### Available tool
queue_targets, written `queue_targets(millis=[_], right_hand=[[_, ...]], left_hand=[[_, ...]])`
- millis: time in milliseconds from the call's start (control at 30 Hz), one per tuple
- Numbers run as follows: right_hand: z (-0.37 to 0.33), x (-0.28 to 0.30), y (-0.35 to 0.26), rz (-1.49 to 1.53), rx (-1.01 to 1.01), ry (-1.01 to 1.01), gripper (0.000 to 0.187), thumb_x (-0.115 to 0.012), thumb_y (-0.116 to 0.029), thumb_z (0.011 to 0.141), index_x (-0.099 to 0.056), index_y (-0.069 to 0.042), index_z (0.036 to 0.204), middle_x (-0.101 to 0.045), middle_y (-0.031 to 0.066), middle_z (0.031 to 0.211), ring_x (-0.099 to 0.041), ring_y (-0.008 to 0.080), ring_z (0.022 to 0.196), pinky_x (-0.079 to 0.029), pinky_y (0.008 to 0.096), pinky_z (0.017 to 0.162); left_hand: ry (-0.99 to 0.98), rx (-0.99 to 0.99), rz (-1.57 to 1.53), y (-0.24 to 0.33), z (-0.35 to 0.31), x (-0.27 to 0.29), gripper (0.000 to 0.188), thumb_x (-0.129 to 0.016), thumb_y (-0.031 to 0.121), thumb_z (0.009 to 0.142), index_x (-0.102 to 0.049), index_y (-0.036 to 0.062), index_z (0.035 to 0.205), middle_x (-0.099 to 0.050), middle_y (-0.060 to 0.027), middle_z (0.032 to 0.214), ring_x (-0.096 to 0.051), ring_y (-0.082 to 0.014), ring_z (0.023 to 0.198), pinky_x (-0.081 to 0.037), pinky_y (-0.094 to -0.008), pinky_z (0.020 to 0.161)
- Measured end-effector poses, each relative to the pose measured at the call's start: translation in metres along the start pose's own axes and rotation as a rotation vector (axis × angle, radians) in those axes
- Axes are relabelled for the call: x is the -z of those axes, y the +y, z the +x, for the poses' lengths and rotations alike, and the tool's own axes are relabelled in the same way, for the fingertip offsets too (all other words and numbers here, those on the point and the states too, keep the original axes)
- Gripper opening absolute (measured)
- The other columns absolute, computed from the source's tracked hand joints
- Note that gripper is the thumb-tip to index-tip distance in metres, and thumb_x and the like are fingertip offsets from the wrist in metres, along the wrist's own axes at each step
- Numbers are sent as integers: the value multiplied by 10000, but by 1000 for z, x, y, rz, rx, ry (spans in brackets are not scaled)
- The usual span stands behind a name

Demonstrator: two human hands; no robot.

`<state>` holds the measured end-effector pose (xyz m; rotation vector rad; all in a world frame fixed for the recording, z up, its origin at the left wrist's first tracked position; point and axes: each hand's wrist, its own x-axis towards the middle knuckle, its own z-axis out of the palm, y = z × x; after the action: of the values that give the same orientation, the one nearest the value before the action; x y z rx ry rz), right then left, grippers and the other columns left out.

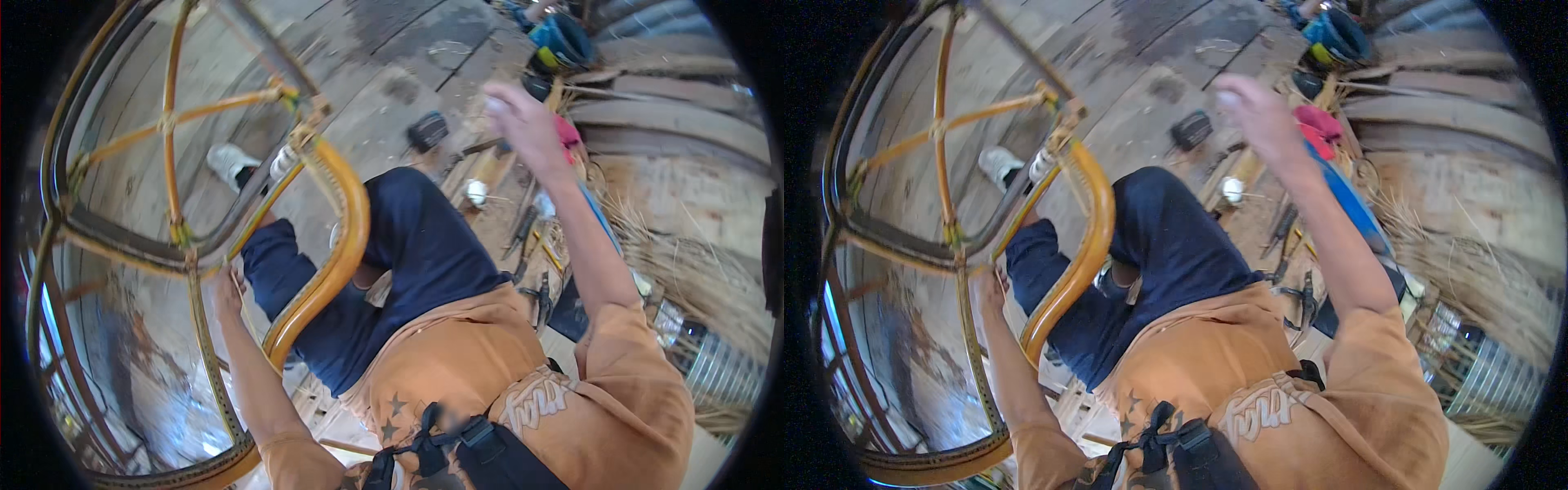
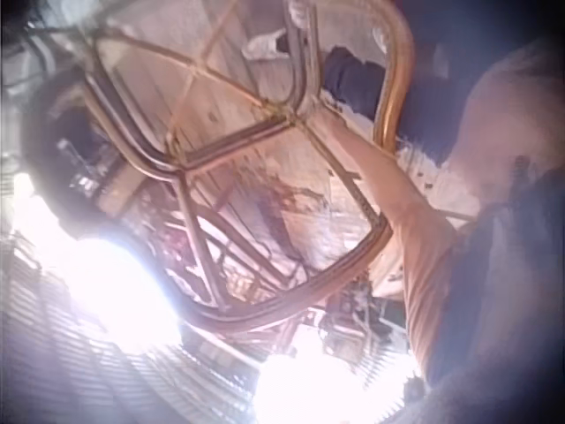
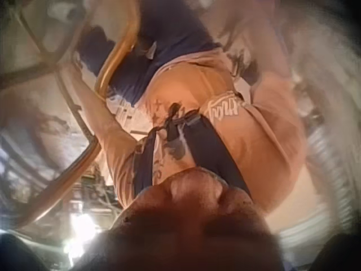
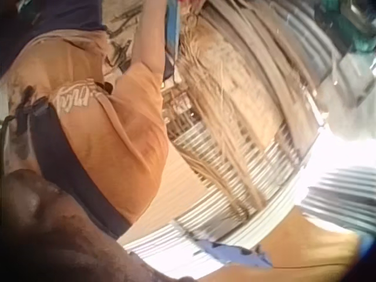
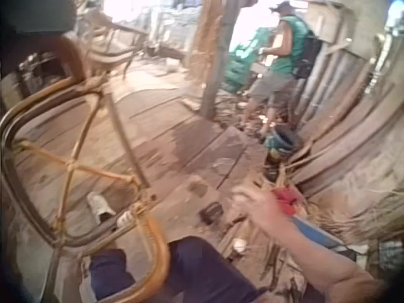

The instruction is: Weaving rattan strips onto a chair frame to create the seat or backrest.

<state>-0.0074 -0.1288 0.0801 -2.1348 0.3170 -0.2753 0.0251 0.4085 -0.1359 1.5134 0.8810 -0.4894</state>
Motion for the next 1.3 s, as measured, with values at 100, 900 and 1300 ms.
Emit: queue_targets(millis=[100,900,1300], right_hand=[[-75,109,38,-125,-300,198,192,-511,-169,885,-584,-38,1006,-546,-2,712,-503,69,616,-420,222,562],[-363,53,144,-559,-721,-398,268,-549,-250,801,-608,-25,936,-599,216,971,-559,348,965,-433,420,831],[-360,92,161,-569,-952,-472,449,-561,-445,751,-615,-5,825,-624,210,825,-596,365,804,-460,431,701]], left_hand=[[-14,-1,81,7,-4,-25,201,-459,253,886,-491,118,740,-448,17,570,-429,-111,428,-345,-250,362],[-19,15,-40,-22,-19,-6,205,-444,225,827,-443,141,640,-441,-15,544,-420,-143,431,-334,-277,368],[112,-72,-31,7,-53,-43,178,-456,197,827,-469,103,677,-452,-24,525,-425,-144,395,-324,-281,327]])
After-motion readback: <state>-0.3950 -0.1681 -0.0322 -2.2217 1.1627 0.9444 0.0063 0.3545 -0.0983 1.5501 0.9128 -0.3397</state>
